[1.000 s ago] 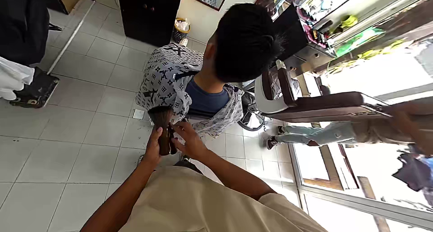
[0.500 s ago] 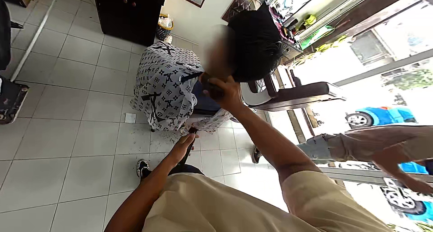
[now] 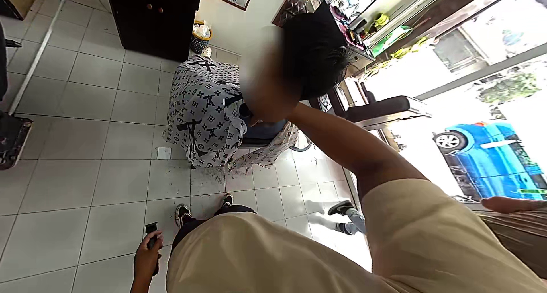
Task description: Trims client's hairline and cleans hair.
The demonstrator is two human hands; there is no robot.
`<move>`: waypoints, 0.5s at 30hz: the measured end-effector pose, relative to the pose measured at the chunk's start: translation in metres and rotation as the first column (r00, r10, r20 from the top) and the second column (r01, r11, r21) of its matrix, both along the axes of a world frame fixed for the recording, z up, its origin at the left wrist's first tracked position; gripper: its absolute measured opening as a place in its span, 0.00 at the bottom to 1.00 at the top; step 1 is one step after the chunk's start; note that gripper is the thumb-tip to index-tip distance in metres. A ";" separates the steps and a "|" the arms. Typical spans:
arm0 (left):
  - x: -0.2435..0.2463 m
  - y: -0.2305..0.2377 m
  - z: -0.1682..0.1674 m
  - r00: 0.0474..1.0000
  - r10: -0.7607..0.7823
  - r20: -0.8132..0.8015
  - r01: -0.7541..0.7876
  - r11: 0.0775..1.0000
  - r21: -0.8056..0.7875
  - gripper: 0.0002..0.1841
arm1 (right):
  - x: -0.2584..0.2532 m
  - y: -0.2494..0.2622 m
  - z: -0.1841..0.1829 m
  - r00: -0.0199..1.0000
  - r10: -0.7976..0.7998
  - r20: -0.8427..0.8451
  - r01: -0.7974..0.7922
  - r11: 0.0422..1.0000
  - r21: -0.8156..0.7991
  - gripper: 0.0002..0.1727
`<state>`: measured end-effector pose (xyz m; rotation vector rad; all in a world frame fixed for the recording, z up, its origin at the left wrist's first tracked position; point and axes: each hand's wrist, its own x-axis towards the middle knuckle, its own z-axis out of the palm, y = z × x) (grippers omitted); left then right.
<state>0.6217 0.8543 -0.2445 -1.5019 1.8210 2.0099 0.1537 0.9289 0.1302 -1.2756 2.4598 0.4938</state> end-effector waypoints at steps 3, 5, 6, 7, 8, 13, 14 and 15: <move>0.005 0.000 -0.003 0.995 0.095 0.014 -0.095 0.995 0.000 0.12 | -0.004 -0.021 0.007 0.995 -0.011 -0.097 0.003 0.997 -0.081 0.27; 0.004 0.005 -0.003 0.992 0.126 0.017 -0.126 0.992 0.016 0.12 | -0.009 -0.028 0.009 0.992 -0.032 -0.121 0.034 0.999 0.018 0.27; 0.006 0.006 -0.004 0.991 0.131 0.017 -0.132 0.991 0.022 0.12 | -0.009 -0.030 0.011 0.995 -0.062 -0.080 0.068 0.995 0.074 0.27; 0.007 0.007 -0.004 0.991 0.135 0.012 -0.135 0.991 0.023 0.12 | -0.007 -0.030 0.012 0.995 -0.090 -0.051 0.094 0.992 0.088 0.28; 0.007 0.008 -0.004 0.991 0.137 0.006 -0.137 0.990 0.027 0.12 | -0.004 -0.028 0.011 0.994 -0.094 -0.055 0.095 0.995 0.012 0.28; 0.005 0.021 -0.001 0.978 0.204 -0.043 -0.204 0.979 0.003 0.12 | 0.019 0.039 -0.020 0.975 -0.103 0.197 0.171 0.912 -0.372 0.25; 0.003 0.022 0.001 0.971 0.227 -0.072 -0.230 0.973 -0.034 0.14 | 0.017 0.073 -0.039 0.914 -0.140 0.381 0.328 0.806 -0.492 0.24; 0.000 0.021 0.003 0.965 0.244 -0.100 -0.251 0.965 -0.074 0.16 | 0.015 0.110 -0.060 0.821 -0.167 0.546 0.524 0.600 -0.604 0.23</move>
